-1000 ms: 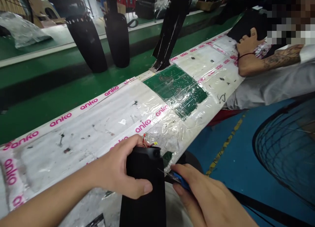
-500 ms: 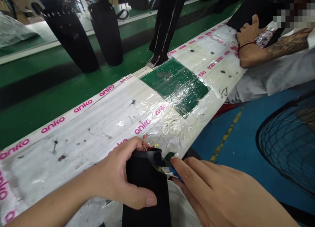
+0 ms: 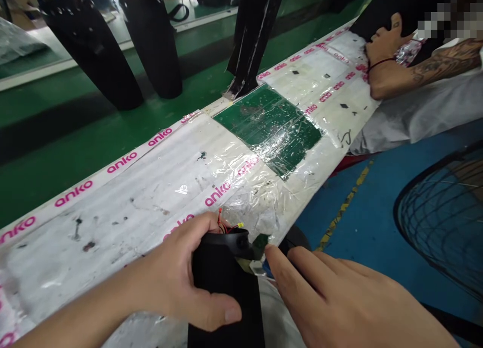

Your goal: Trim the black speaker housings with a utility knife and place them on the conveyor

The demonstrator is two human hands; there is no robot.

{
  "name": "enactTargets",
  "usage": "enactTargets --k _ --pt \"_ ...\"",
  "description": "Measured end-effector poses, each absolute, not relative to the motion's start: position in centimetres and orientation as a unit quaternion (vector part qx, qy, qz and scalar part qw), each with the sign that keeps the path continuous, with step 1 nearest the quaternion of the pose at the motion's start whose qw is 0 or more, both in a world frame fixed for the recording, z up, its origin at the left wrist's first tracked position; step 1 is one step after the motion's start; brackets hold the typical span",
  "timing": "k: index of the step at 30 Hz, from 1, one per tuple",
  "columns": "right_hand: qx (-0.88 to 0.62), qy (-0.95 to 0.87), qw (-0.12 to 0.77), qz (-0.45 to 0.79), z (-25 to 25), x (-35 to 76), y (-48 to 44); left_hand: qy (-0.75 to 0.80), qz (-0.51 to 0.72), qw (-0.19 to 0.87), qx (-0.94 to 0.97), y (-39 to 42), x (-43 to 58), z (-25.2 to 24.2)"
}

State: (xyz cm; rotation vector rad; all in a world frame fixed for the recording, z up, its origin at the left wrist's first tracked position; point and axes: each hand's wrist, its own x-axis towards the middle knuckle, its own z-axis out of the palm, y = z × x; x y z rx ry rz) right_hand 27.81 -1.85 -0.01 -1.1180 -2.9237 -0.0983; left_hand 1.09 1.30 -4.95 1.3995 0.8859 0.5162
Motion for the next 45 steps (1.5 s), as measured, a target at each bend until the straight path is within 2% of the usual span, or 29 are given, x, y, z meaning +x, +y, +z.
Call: enactTargets --k 14,21,26,38,45 --pt "-0.365 -0.924 0.079 0.084 -3.7 28.2 0.6 0.328 0.215 0.718 0.575 2.0 1.1 -4.9" --pt "-0.369 -0.916 0.086 0.13 -2.5 28.0 0.5 0.32 0.272 0.717 0.557 1.8 1.5 -5.4" --pt "-0.363 -0.918 0.114 0.108 -1.7 28.5 0.3 0.295 0.291 0.724 0.551 2.0 1.5 -5.6" --pt "-0.373 -0.915 0.091 0.124 -3.2 28.3 -0.3 0.311 0.275 0.72 0.556 2.0 1.3 -5.8" --pt "-0.384 -0.919 0.078 0.046 -3.4 27.9 -0.2 0.323 0.282 0.687 0.587 2.7 1.8 -4.7"
